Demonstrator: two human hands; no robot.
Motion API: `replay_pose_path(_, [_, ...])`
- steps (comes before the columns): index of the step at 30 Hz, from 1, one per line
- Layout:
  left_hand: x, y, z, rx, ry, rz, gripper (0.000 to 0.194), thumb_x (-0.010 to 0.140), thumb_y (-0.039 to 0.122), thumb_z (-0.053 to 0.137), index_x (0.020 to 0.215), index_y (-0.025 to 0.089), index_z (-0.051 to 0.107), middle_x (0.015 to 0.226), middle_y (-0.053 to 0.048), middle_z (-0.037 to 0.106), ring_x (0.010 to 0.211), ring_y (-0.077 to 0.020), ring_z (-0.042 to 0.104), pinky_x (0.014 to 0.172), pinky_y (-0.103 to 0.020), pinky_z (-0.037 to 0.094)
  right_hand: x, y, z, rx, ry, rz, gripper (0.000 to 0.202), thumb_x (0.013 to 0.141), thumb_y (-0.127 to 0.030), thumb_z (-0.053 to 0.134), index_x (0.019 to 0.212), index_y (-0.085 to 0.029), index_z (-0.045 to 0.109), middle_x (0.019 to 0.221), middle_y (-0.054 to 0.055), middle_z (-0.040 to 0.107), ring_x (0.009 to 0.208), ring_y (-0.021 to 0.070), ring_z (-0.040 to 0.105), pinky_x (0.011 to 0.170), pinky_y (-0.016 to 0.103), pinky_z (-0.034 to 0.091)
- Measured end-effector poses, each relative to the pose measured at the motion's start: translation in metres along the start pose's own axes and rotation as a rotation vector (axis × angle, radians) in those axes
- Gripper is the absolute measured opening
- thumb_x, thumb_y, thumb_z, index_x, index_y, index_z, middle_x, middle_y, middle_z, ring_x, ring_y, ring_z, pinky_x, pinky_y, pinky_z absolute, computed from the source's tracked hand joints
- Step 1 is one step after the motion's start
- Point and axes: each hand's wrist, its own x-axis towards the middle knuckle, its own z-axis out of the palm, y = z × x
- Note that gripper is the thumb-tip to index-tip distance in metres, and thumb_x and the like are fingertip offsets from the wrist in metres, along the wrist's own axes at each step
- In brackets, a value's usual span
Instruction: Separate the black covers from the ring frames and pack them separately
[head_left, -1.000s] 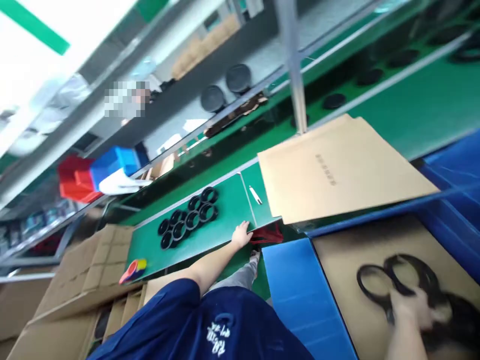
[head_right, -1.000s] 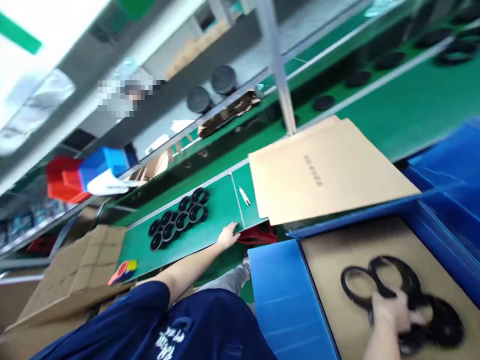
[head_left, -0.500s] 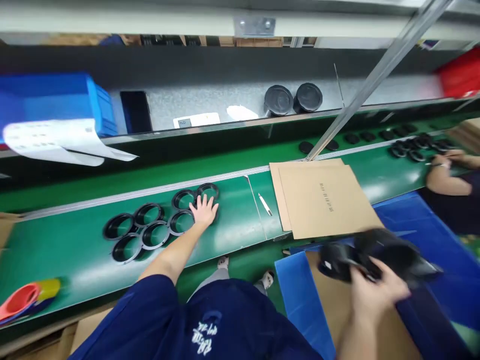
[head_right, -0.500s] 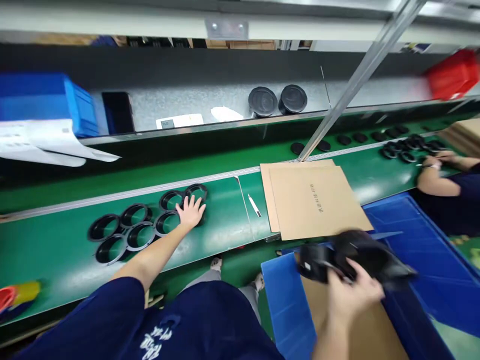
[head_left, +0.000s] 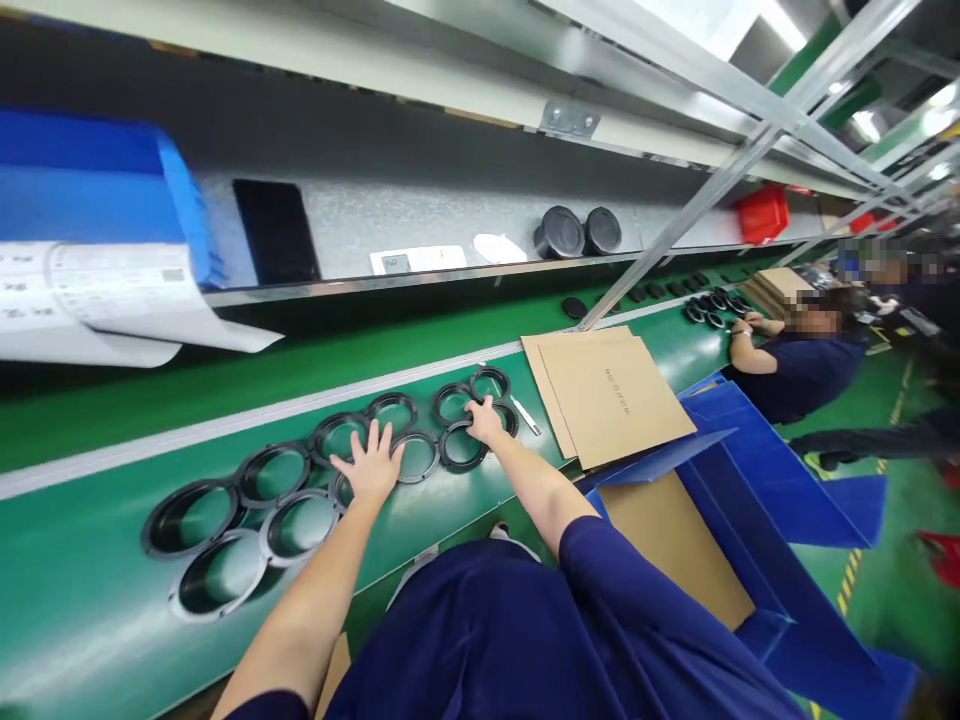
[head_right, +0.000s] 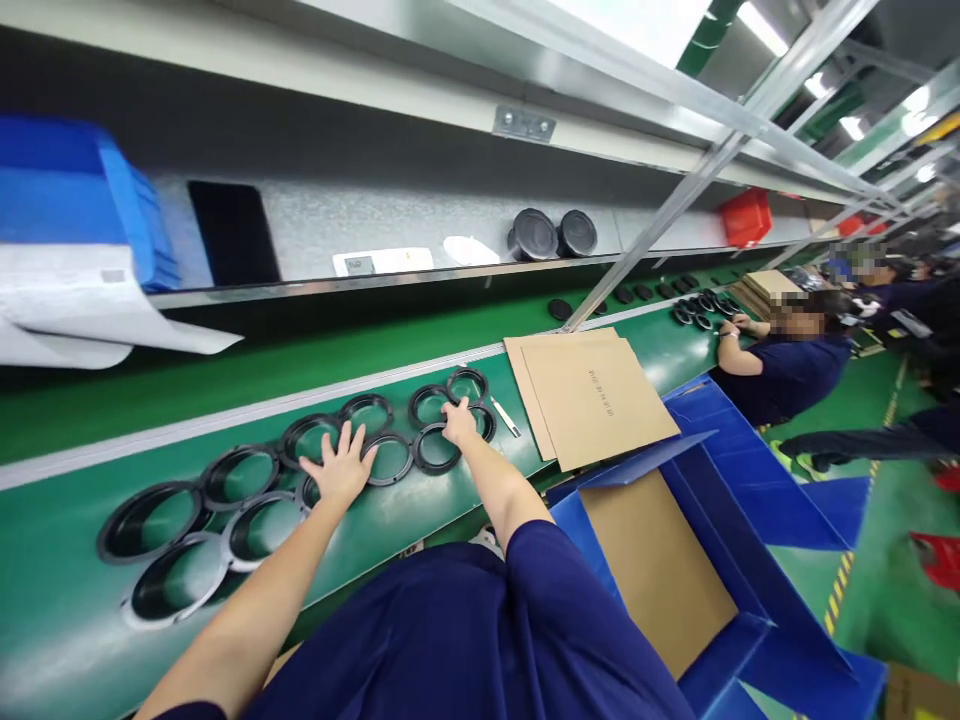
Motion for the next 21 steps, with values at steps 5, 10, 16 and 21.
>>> replay_pose_path(5, [0.003, -0.01, -0.003, -0.028, 0.063, -0.034, 0.063, 0.103, 0.056, 0.021, 0.157, 0.029, 0.039, 0.168, -0.004, 0.029, 0.153, -0.04, 0.019, 0.114, -0.081, 0.009, 0.006, 0.006, -0.015, 0.111, -0.043, -0.032, 0.083, 0.076, -0.049, 0.085, 0.15, -0.039, 0.047, 0.166, 0.013, 0.021, 0.116, 0.0329, 0.068, 0.101, 0.046, 0.052])
replay_pose_path(10, [0.007, -0.007, -0.007, -0.058, 0.059, -0.063, 0.066, 0.102, 0.058, 0.016, 0.156, 0.03, 0.04, 0.168, -0.005, 0.03, 0.152, -0.0399, 0.023, 0.114, -0.08, 0.01, 0.017, 0.063, -0.043, 0.353, 0.087, -0.093, 0.064, 0.088, -0.041, 0.075, 0.147, -0.04, 0.052, 0.159, 0.005, 0.041, 0.129, 0.0255, 0.059, 0.113, 0.04, 0.044])
replay_pose_path(16, [0.011, 0.015, -0.013, -0.05, 0.066, -0.162, 0.065, 0.098, 0.053, 0.017, 0.157, 0.035, 0.035, 0.167, -0.008, 0.031, 0.151, -0.0371, 0.03, 0.114, -0.077, 0.014, 0.082, 0.176, -0.098, 0.791, 0.22, 0.097, 0.026, 0.098, -0.033, 0.066, 0.115, -0.014, 0.068, 0.116, 0.008, 0.068, 0.106, 0.0221, 0.066, 0.095, 0.041, 0.056])
replay_pose_path(21, [0.011, 0.043, -0.03, 0.038, -0.022, -0.265, 0.089, 0.067, 0.063, 0.062, 0.15, 0.061, 0.03, 0.159, 0.004, 0.046, 0.15, -0.0391, 0.034, 0.112, -0.075, 0.022, 0.181, 0.244, -0.166, 1.221, 0.321, 0.262, 0.03, 0.101, -0.038, 0.063, 0.12, -0.014, 0.063, 0.112, 0.007, 0.067, 0.092, 0.0176, 0.067, 0.079, 0.035, 0.061])
